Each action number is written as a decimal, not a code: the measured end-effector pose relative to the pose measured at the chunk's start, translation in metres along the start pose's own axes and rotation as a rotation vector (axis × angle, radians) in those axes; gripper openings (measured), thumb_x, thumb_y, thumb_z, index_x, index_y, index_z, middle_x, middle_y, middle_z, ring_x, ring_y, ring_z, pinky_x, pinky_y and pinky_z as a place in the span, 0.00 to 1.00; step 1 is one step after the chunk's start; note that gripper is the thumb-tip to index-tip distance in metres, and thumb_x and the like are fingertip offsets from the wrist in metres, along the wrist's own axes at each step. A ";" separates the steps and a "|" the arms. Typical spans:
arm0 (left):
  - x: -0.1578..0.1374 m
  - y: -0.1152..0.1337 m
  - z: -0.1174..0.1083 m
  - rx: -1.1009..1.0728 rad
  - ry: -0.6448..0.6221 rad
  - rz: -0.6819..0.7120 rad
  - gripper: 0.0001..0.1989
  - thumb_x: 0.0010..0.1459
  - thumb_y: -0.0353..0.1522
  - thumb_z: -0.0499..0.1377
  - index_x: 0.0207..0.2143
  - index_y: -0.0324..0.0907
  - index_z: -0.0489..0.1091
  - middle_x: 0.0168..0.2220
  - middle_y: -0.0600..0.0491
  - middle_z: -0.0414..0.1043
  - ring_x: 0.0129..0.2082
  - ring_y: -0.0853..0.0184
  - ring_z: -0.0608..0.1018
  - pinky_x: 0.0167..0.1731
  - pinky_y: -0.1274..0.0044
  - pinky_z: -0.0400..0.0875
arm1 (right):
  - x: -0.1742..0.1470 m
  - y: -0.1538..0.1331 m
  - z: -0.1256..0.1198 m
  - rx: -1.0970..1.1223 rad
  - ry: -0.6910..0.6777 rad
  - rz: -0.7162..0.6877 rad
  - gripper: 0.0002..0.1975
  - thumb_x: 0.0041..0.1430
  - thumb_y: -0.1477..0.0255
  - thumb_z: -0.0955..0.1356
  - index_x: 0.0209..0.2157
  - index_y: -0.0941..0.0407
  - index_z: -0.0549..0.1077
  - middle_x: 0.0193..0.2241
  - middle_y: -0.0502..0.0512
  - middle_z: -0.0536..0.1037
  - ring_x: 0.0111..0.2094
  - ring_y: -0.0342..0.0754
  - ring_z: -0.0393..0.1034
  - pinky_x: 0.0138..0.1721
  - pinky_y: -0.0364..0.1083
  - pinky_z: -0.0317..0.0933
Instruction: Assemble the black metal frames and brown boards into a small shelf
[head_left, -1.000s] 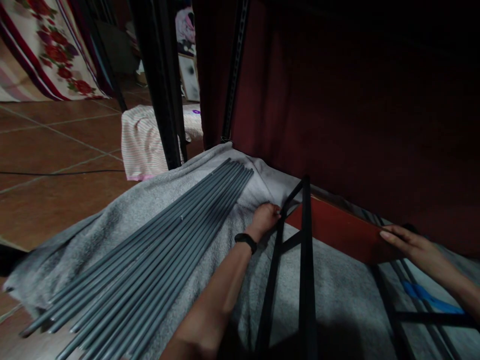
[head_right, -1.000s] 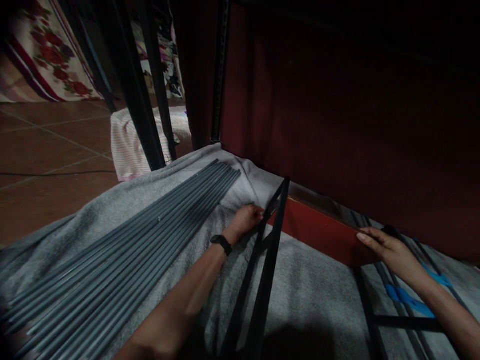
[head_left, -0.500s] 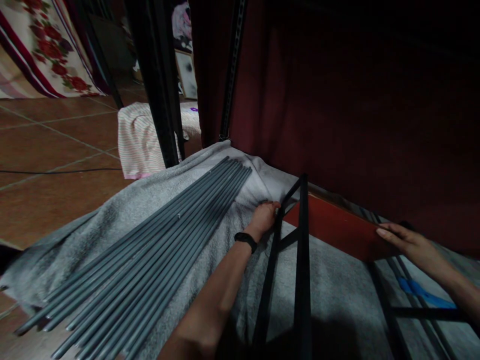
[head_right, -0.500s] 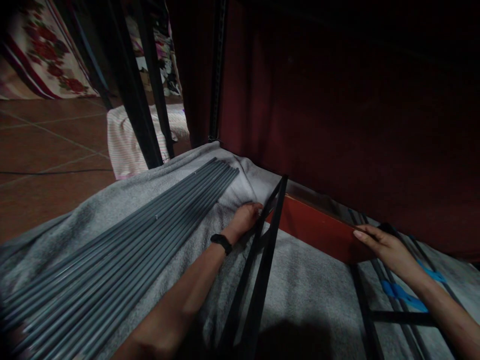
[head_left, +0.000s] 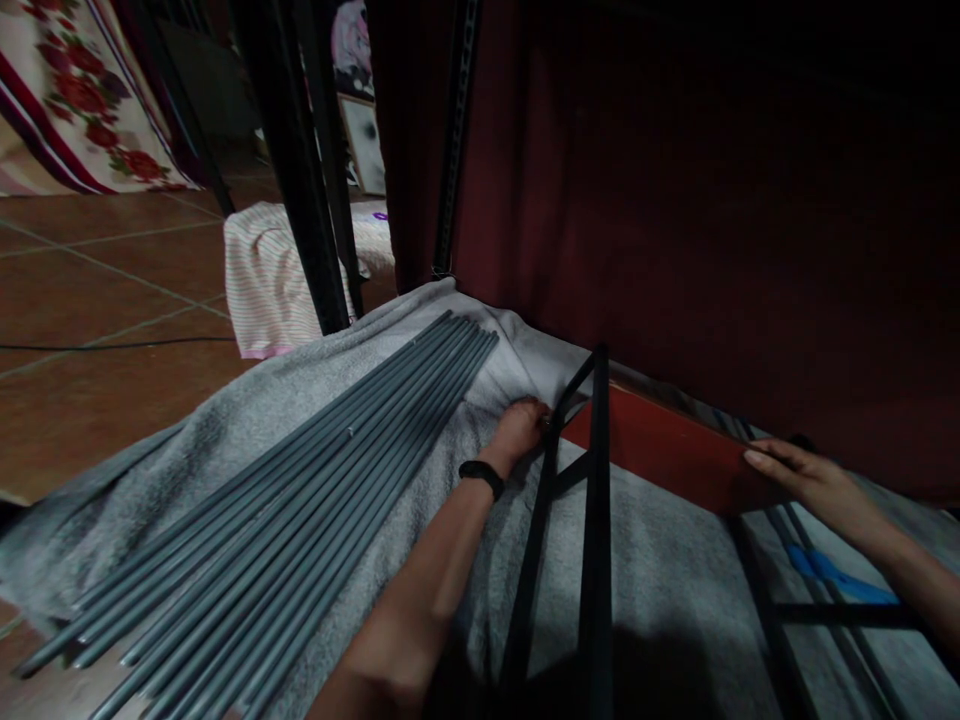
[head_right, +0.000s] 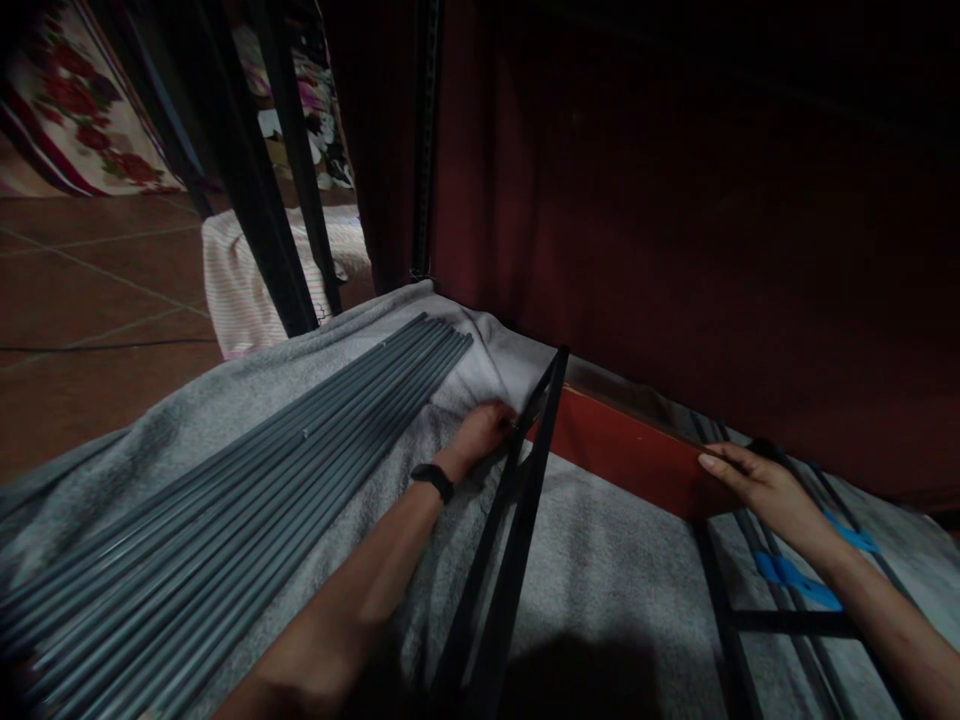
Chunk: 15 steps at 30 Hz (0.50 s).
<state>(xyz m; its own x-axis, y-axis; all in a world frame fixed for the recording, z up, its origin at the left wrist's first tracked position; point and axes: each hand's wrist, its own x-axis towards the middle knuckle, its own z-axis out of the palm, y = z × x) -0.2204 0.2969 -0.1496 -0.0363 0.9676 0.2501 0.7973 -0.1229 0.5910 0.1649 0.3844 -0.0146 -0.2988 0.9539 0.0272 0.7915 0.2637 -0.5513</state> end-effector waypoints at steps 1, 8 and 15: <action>0.001 -0.001 0.001 0.002 -0.011 -0.011 0.11 0.60 0.28 0.55 0.42 0.38 0.75 0.40 0.46 0.76 0.40 0.64 0.77 0.44 0.76 0.70 | -0.001 -0.002 0.000 0.001 -0.004 0.004 0.25 0.45 0.48 0.70 0.37 0.52 0.79 0.37 0.52 0.82 0.41 0.57 0.76 0.41 0.47 0.70; 0.002 -0.001 0.004 -0.017 0.016 0.007 0.11 0.59 0.25 0.54 0.39 0.40 0.76 0.39 0.47 0.76 0.40 0.64 0.77 0.44 0.76 0.70 | -0.001 -0.004 0.001 -0.019 0.006 0.013 0.24 0.44 0.49 0.70 0.36 0.53 0.79 0.37 0.52 0.82 0.41 0.57 0.75 0.41 0.47 0.70; 0.003 -0.001 0.000 -0.033 -0.016 -0.032 0.11 0.61 0.27 0.53 0.35 0.39 0.76 0.37 0.47 0.76 0.38 0.65 0.77 0.42 0.76 0.70 | 0.000 -0.002 0.001 0.005 -0.011 0.045 0.24 0.44 0.49 0.70 0.36 0.52 0.78 0.38 0.52 0.82 0.43 0.58 0.75 0.44 0.49 0.68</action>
<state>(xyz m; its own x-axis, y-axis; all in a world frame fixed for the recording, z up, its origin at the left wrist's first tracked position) -0.2214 0.3004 -0.1499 -0.0513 0.9745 0.2183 0.7758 -0.0988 0.6233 0.1629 0.3834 -0.0144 -0.2690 0.9631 -0.0065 0.8018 0.2202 -0.5556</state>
